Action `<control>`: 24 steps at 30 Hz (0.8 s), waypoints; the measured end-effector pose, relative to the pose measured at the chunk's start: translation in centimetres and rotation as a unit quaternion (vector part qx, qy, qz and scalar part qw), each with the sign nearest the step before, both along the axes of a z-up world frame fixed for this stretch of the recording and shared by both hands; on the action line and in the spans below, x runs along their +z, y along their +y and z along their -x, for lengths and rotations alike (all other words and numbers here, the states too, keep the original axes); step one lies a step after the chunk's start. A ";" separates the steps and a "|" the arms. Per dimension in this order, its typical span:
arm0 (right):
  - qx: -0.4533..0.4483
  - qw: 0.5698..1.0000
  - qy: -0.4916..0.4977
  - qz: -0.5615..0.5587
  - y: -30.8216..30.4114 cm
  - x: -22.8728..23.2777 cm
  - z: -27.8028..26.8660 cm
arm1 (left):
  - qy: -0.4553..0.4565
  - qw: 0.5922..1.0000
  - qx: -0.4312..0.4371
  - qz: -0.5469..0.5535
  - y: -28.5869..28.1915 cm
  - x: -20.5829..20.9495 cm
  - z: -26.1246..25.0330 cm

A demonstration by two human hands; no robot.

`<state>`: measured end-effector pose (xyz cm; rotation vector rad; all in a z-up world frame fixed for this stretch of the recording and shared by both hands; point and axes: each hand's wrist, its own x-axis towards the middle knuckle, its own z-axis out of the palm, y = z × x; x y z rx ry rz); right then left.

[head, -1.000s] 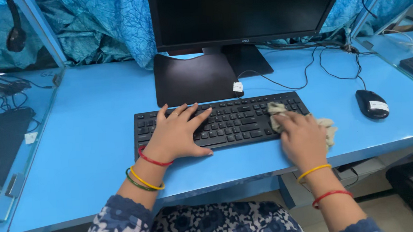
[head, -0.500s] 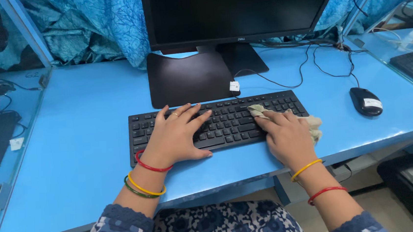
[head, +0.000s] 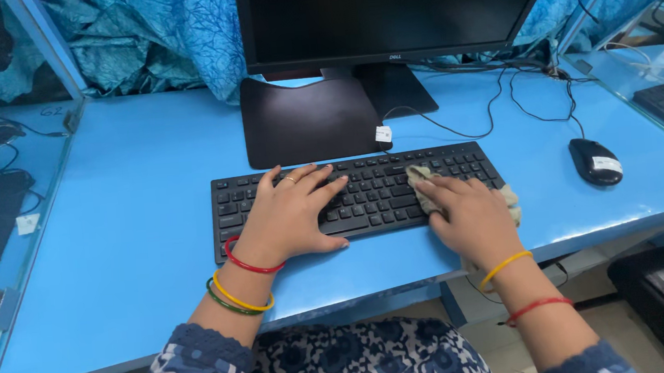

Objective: The person wipes a black computer keyboard with a cloth, cleaning the keys and the surface. They lift the keyboard to wipe the underside and edges, then place it back on the blue desk and continue wiping the top surface.

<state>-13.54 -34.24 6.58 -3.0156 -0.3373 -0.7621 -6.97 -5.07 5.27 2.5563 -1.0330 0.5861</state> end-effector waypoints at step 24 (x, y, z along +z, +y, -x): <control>-0.074 0.989 0.105 0.078 -0.2 1.2 0.8 | -0.004 1.000 -0.008 0.012 -0.1 -0.4 -0.1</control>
